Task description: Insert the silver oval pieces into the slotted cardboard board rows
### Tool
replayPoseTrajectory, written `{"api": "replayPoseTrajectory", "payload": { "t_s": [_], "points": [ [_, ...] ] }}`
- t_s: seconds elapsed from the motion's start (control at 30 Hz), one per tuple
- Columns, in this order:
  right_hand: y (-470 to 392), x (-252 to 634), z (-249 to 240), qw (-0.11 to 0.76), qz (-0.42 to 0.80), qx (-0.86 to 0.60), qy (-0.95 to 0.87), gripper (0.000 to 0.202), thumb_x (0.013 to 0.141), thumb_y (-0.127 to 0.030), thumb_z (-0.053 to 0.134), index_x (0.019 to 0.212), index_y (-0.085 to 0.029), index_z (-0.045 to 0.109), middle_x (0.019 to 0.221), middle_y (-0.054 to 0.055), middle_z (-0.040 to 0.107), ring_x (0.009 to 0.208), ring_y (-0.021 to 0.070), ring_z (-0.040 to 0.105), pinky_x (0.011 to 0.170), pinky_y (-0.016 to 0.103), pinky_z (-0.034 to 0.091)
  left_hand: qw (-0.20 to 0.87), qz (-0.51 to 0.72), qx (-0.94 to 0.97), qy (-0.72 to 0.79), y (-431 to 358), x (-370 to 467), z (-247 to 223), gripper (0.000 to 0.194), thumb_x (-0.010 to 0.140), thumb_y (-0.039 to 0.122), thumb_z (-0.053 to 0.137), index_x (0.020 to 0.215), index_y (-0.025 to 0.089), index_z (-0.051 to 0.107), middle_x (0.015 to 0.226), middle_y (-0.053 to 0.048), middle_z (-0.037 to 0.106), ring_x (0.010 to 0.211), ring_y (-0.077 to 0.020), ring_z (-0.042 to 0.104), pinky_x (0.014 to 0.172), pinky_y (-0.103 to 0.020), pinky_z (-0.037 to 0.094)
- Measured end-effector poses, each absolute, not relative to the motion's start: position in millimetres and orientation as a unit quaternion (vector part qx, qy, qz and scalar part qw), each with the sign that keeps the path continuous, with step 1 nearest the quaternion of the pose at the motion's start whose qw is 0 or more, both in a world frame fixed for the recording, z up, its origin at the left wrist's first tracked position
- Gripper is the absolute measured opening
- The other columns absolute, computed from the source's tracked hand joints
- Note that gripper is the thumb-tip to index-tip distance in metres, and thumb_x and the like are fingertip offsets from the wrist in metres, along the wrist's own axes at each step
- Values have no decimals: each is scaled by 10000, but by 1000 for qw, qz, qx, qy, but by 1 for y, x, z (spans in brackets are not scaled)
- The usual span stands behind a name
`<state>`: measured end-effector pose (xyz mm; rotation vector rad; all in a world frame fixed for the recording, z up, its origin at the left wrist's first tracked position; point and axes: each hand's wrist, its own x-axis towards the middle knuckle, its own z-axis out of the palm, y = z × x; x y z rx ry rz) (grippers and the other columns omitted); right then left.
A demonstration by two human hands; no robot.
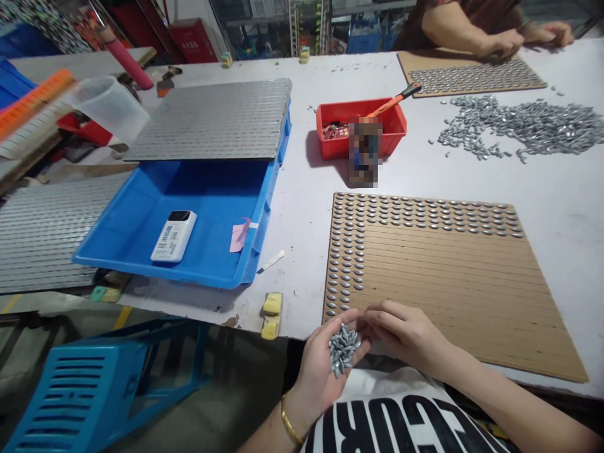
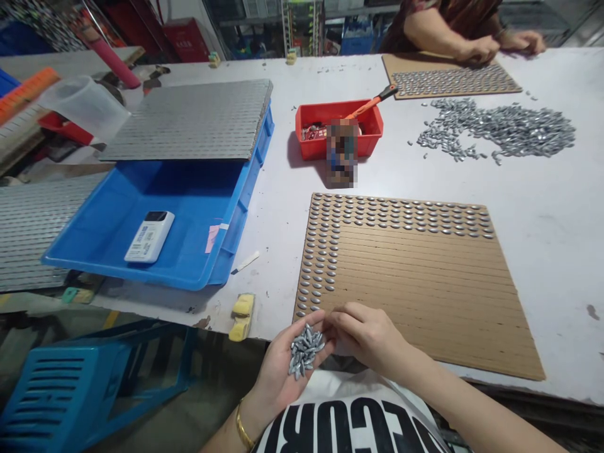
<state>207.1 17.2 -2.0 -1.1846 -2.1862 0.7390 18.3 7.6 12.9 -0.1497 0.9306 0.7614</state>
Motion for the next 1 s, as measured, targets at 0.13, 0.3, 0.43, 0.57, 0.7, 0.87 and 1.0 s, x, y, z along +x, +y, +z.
{"api": "replayPoseTrajectory", "payload": {
  "t_s": [0.13,0.3,0.43,0.57,0.7,0.87,1.0],
  "points": [
    [26,207,-8,289,282,-499,-767,149,930,-197,464,981,-203,603,834,64,658,719,155,631,631,259,534,819,358,-88,440,9,18,15,351,827,270,616,1111,65,647,1145,-191,664,1021,-286,652,932,-397,496],
    [35,202,-25,301,216,-523,-767,166,939,-173,445,955,-199,609,897,71,652,790,164,633,667,273,534,819,362,-97,434,7,17,16,358,831,265,612,1121,58,636,1141,-195,666,1027,-297,651,942,-407,489],
    [33,200,-39,266,135,-507,-809,214,930,-155,440,987,-187,644,961,94,651,810,175,635,671,267,533,815,365,-96,440,7,16,17,327,826,260,617,1089,69,650,1117,-186,678,1019,-289,656,936,-401,494],
    [34,201,-42,243,120,-492,-827,217,921,-143,445,1019,-179,636,991,108,642,832,188,632,678,279,537,815,365,-99,438,8,15,18,317,828,264,613,1078,74,656,1110,-186,679,1009,-280,661,936,-400,493],
    [36,203,-39,224,120,-480,-840,220,920,-116,425,1020,-176,612,993,111,631,841,186,619,690,288,534,815,369,-102,435,8,13,18,310,832,256,604,1077,74,657,1102,-183,682,992,-279,666,935,-404,491],
    [35,205,-39,212,116,-469,-849,203,924,-156,436,1048,-166,596,1019,124,610,853,202,603,668,299,533,814,380,-102,428,7,13,17,327,840,256,593,1099,64,646,1123,-186,674,1020,-284,653,940,-400,489],
    [35,205,-40,218,114,-468,-849,233,924,-167,440,1113,-172,576,1041,125,603,861,209,597,671,307,536,813,385,-97,426,9,12,17,323,844,256,587,1103,71,644,1129,-177,674,1031,-281,648,953,-403,482]
  ]
}}
